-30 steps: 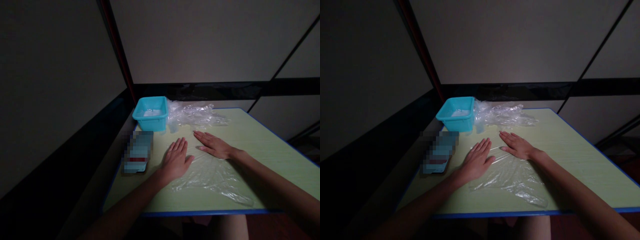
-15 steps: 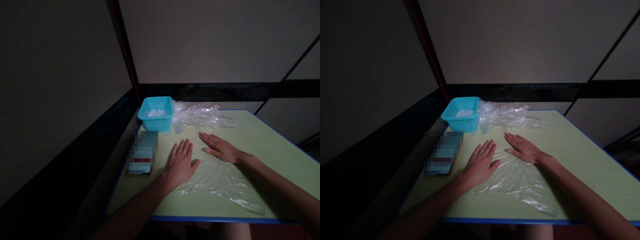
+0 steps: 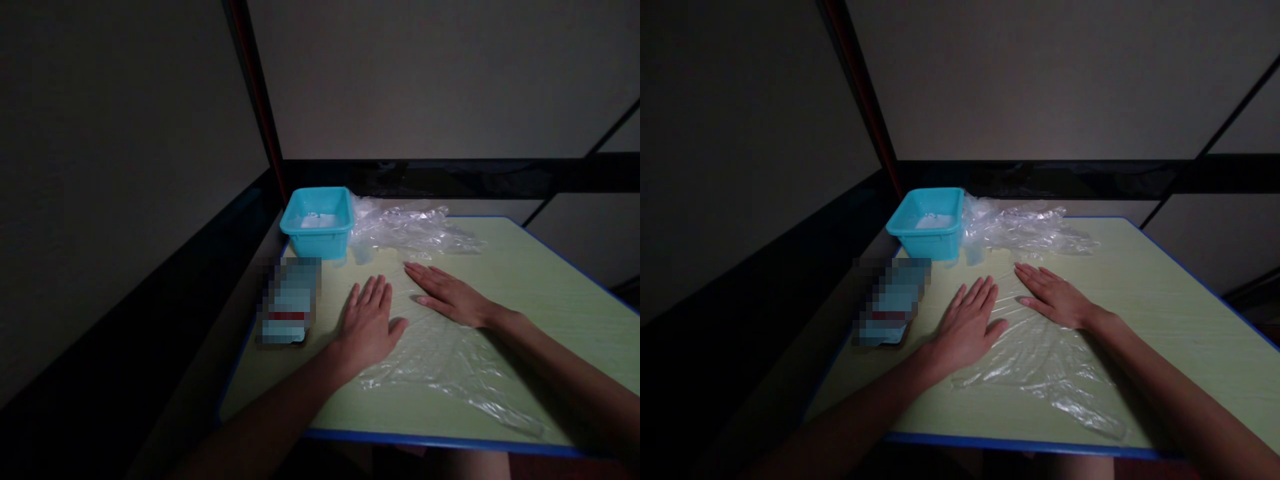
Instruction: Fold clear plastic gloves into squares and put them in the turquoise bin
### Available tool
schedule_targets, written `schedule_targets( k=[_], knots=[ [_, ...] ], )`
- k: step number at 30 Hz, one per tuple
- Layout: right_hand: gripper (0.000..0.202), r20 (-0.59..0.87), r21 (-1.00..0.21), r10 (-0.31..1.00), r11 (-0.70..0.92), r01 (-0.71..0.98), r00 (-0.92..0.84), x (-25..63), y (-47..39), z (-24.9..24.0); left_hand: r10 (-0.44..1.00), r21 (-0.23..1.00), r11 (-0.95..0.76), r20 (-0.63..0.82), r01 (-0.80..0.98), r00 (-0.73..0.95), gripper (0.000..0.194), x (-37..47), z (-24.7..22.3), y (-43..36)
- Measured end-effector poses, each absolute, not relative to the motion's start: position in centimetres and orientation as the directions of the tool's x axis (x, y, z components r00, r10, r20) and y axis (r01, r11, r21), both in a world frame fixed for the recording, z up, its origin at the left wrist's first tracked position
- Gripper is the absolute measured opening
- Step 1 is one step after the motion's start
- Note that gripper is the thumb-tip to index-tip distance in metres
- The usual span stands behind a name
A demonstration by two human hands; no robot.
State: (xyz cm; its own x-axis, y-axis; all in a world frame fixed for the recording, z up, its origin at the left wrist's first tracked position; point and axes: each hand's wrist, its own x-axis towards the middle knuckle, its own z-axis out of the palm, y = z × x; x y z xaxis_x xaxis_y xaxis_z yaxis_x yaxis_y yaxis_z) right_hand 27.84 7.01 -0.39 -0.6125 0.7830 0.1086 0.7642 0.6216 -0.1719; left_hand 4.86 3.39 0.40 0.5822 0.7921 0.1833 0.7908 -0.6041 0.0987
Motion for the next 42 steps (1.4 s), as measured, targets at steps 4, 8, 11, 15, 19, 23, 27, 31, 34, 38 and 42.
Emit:
schedule_targets(
  k=[4,8,11,15,19,23,27,31,34,38,42],
  knots=[
    [0.062,0.116,-0.145,0.774,0.633,0.761,-0.622,27.88,7.10,-0.45,0.800,0.091,-0.595,0.167,0.799,0.576,0.064,4.84,0.55,3.35],
    [0.062,0.103,-0.121,0.777,0.629,0.768,-0.621,27.88,7.12,-0.49,0.801,0.087,-0.593,0.161,0.800,0.577,0.065,4.81,0.41,3.37],
    [0.062,0.107,-0.132,0.786,0.618,0.775,-0.608,27.86,7.09,-0.49,0.800,0.086,-0.594,0.174,0.800,0.575,0.065,4.83,0.16,3.44],
    [0.062,0.089,-0.149,0.793,0.609,0.779,-0.603,27.85,7.05,-0.39,0.801,0.091,-0.592,0.173,0.801,0.573,0.065,4.89,0.15,3.45],
    [0.062,0.081,-0.148,0.795,0.606,0.782,-0.601,27.86,7.02,-0.36,0.801,0.099,-0.595,0.158,0.798,0.577,0.064,4.84,0.48,3.34],
    [0.061,0.105,-0.156,0.792,0.610,0.777,-0.601,27.88,7.02,-0.44,0.803,0.102,-0.592,0.157,0.800,0.574,0.064,4.78,0.63,3.30],
    [0.061,0.102,-0.154,0.787,0.616,0.772,-0.608,27.92,7.05,-0.44,0.804,0.096,-0.591,0.161,0.801,0.573,0.064,4.77,0.54,3.28],
    [0.061,0.091,-0.147,0.790,0.612,0.777,-0.606,27.95,7.07,-0.46,0.812,0.093,-0.578,0.161,0.811,0.561,0.067,4.57,0.36,3.16],
    [0.061,0.104,-0.148,0.789,0.615,0.775,-0.606,27.95,7.09,-0.52,0.820,0.085,-0.565,0.163,0.820,0.548,0.067,4.42,0.31,3.12],
    [0.062,0.103,-0.145,0.788,0.615,0.775,-0.606,27.95,7.10,-0.56,0.824,0.086,-0.562,0.150,0.823,0.547,0.067,4.48,0.36,3.14],
    [0.061,0.090,-0.149,0.792,0.610,0.778,-0.604,27.90,7.11,-0.48,0.826,0.112,-0.561,0.145,0.820,0.545,0.067,4.40,0.30,3.17]
  ],
)
